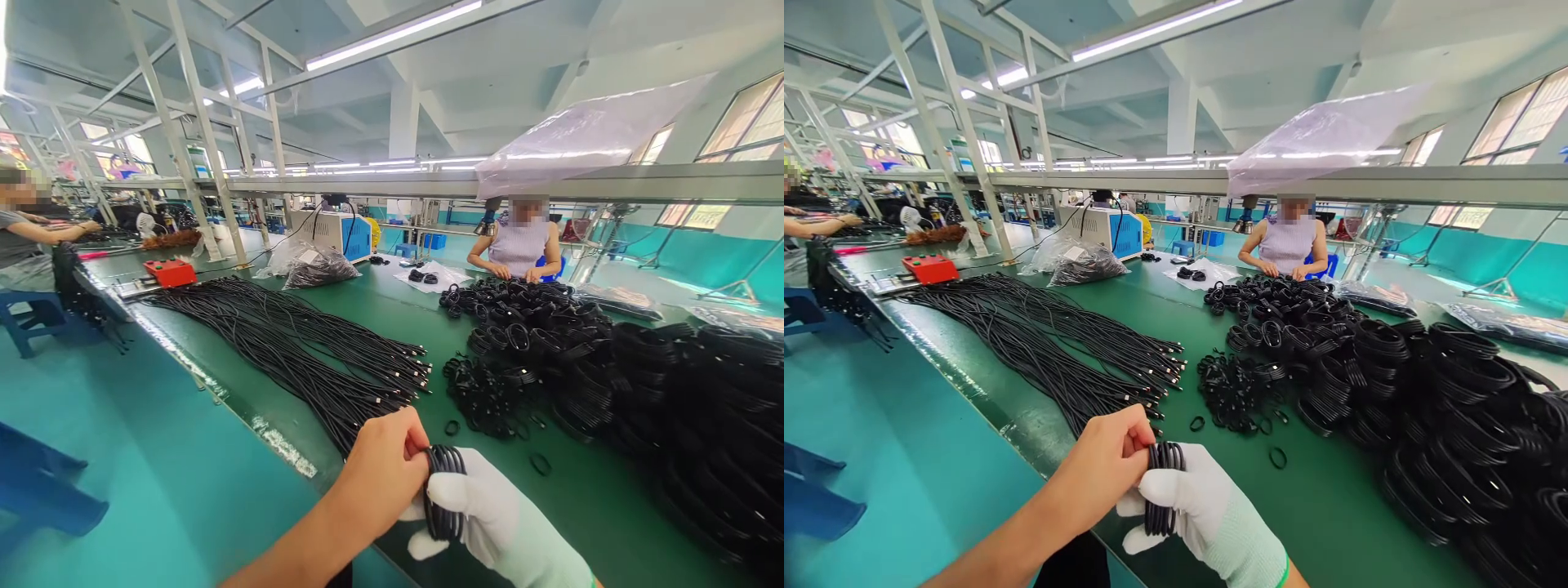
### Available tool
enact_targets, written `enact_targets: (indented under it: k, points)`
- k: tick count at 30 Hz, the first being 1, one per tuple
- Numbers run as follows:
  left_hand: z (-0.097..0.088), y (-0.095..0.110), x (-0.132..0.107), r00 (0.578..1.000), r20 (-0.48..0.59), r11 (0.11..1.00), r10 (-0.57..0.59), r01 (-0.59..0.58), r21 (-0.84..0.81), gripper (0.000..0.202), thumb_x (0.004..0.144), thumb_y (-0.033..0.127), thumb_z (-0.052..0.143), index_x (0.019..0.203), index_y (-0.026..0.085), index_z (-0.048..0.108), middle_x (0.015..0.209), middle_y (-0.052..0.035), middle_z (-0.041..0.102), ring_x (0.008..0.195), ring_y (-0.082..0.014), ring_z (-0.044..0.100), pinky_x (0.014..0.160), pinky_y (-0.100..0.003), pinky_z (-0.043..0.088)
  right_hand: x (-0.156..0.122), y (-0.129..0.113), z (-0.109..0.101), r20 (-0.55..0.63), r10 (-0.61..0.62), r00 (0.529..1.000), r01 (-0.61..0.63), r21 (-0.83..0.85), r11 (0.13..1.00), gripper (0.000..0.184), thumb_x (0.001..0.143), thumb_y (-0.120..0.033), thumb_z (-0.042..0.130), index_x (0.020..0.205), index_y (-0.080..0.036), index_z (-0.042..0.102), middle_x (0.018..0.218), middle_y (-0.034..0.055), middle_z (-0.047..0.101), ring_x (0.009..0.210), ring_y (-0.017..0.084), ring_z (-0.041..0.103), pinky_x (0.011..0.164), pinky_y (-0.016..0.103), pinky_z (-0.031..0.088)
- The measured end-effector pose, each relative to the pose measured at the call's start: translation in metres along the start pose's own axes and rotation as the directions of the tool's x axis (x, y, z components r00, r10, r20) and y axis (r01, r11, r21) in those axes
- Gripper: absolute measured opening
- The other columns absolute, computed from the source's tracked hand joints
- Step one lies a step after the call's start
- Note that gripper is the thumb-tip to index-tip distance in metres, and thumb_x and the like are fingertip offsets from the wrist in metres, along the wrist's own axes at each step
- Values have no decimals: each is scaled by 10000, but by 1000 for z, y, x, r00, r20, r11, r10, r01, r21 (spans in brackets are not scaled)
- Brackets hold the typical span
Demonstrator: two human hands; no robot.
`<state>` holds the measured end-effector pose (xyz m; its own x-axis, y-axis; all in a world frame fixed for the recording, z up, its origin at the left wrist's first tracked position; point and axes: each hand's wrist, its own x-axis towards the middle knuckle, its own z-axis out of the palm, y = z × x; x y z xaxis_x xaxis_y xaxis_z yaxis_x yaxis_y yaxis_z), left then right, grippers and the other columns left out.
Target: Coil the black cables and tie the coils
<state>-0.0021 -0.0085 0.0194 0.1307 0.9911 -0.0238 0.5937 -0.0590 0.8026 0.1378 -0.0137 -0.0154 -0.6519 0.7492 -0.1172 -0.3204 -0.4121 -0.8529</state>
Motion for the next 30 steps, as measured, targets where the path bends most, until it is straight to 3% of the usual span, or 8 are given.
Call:
enact_targets:
  k: [3,6,13,18,20,24,26,30]
  points:
    - [0,-4,0,1000,0,1000,-10,10,-2,185,636,59,466,712,199,558,618,53,537,563,-105,480,506,-199,336,2,3,1,26,-9,1000,9,-10,1000,383,705,-383,700,890,-50,660,701,105,665,583,150,644,507,232,547]
    - [2,-10,-1,989,-13,989,148,-148,11,341,619,-1,438,800,212,633,767,32,545,631,-100,491,574,-202,367,4,7,3,31,5,1000,-6,16,1000,356,692,-382,704,852,-70,644,611,48,612,472,105,582,428,195,509]
    - [9,-17,3,975,-50,971,216,-219,-92,238,658,27,473,689,185,648,717,20,508,635,-110,502,559,-204,380,4,12,0,-8,64,998,-64,-2,998,350,586,-393,762,695,-84,638,573,29,588,442,70,513,341,131,424]
    - [8,-20,-5,970,-45,971,237,-238,-8,218,688,79,548,844,215,616,851,9,563,719,-141,512,641,-246,409,-4,12,-4,-72,56,996,-36,262,964,301,715,-343,692,911,-118,646,758,58,641,622,117,615,512,207,517]
    - [15,-29,-15,946,-26,943,322,-318,100,115,681,135,628,765,207,595,833,-1,574,776,-176,516,681,-277,406,-5,14,-6,-76,2,997,23,328,944,279,729,-304,683,939,-124,645,765,51,642,678,122,623,590,219,517]
    - [25,-40,-29,835,54,797,548,-541,268,54,726,203,661,694,207,618,835,-29,627,834,-225,519,734,-336,378,-3,19,-10,-44,-33,998,48,396,917,251,730,-256,672,924,-98,661,788,64,655,728,121,621,650,200,509]
    - [17,-34,-28,862,56,847,504,-506,161,18,760,214,629,769,218,643,849,-27,626,833,-210,529,747,-325,392,-4,20,-13,11,23,1000,-25,409,912,279,753,-288,647,968,-110,653,844,79,664,736,134,628,609,205,519]
    - [-8,-11,-14,970,95,974,225,-222,-35,223,736,142,562,929,233,628,859,13,594,766,-146,528,675,-241,412,-10,17,-16,104,131,986,-159,344,926,339,712,-283,678,1014,-133,640,932,96,656,793,200,647,595,325,575]
